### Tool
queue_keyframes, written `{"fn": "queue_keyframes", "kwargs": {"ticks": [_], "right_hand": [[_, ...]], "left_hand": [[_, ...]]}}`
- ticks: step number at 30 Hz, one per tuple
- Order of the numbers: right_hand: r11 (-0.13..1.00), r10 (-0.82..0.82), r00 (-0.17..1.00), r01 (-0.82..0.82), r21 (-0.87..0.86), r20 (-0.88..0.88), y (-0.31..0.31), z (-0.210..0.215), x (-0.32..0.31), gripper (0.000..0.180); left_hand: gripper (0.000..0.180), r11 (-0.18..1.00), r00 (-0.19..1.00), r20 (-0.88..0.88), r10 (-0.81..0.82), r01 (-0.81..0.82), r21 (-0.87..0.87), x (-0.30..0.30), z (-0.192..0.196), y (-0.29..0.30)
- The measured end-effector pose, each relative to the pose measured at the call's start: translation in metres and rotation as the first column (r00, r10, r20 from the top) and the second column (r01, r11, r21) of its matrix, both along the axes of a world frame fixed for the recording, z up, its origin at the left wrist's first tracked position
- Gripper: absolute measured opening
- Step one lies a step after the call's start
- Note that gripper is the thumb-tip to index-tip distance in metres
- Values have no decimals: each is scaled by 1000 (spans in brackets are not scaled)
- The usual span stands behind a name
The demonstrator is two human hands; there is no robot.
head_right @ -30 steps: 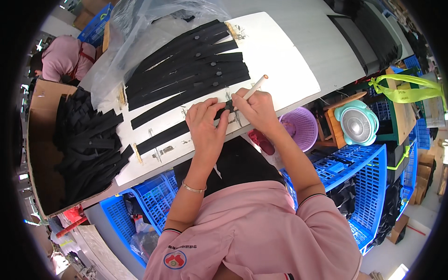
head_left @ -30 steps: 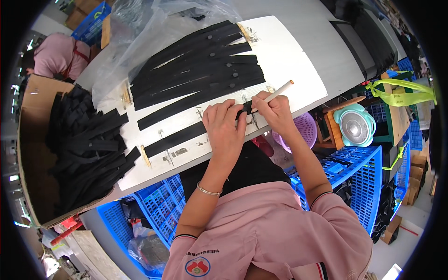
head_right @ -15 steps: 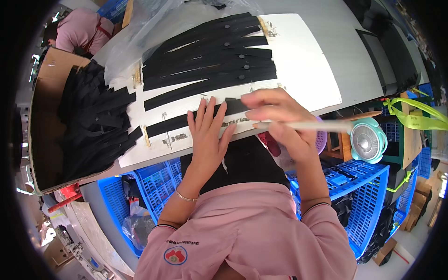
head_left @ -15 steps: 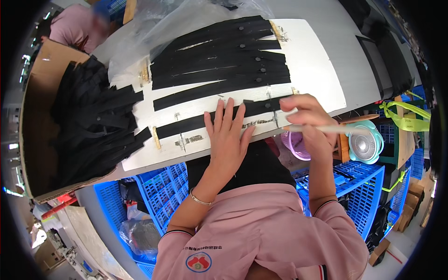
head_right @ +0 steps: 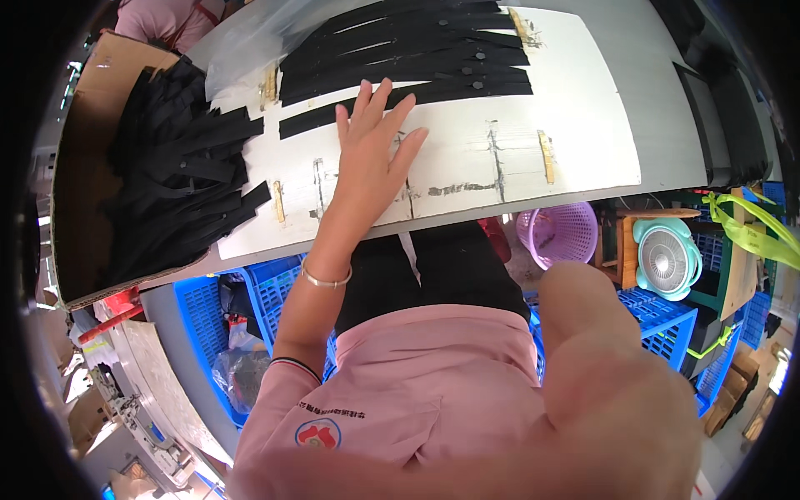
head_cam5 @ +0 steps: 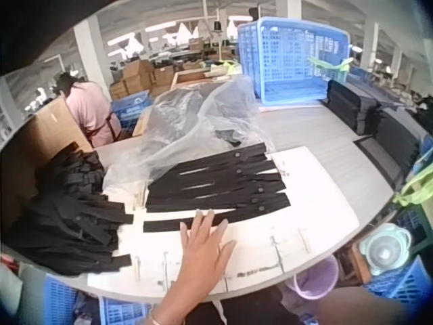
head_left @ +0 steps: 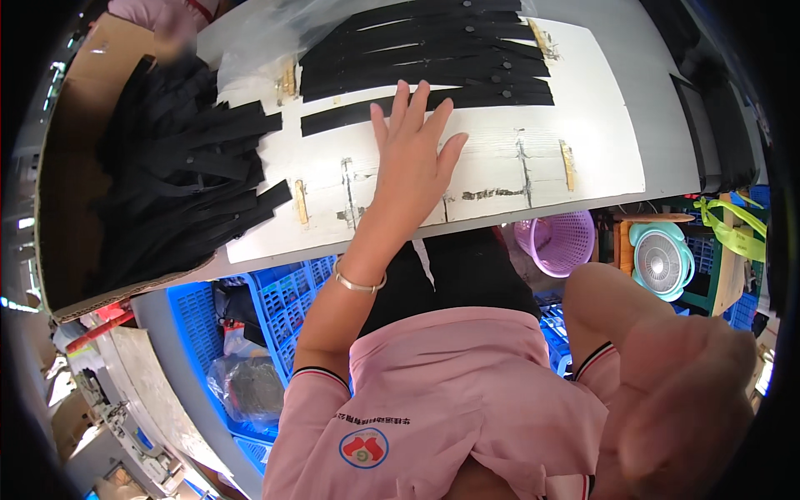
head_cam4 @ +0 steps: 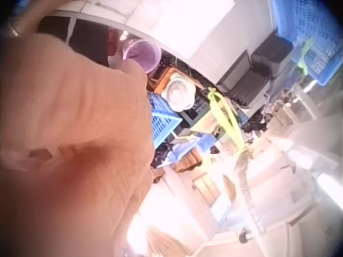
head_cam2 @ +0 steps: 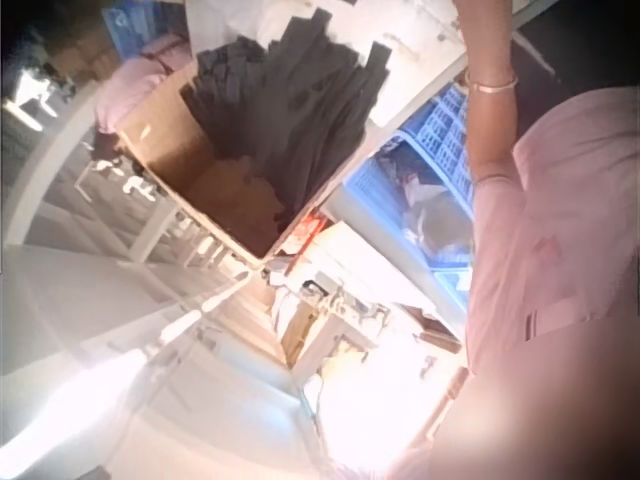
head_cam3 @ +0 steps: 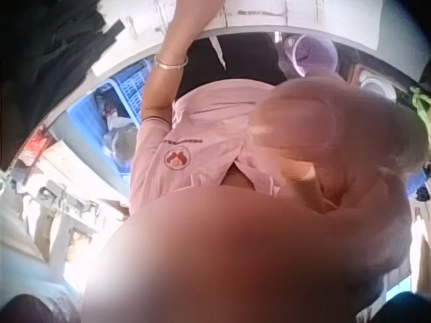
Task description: Marking specific measurement points on zipper strips using a white template board and a pen.
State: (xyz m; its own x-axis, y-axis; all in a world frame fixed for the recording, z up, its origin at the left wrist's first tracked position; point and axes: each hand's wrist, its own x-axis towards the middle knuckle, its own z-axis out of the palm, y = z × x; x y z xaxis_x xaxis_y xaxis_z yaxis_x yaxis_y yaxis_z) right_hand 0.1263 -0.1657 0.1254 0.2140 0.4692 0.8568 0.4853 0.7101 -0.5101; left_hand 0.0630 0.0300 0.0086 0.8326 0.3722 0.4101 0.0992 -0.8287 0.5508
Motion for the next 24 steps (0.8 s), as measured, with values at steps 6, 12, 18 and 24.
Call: {"fn": "queue_keyframes", "kwargs": {"ticks": [6, 12, 18, 24], "right_hand": [[993, -115, 993, 115, -8, -40, -68, -9, 8, 41], [971, -238, 969, 236, -35, -60, -104, -13, 5, 48], [937, -348, 936, 345, -51, -55, -10, -8, -12, 56], [809, -442, 827, 201, -552, -347, -31, -29, -20, 44]], "left_hand": [[46, 960, 966, -18, 258, -254, 120, -110, 9, 28], [27, 832, 864, -60, 499, -459, 310, -168, -5, 82], [15, 797, 852, -10, 523, -485, 360, -165, -10, 98], [12, 885, 916, 91, 391, -401, 236, -108, -2, 56]]}}
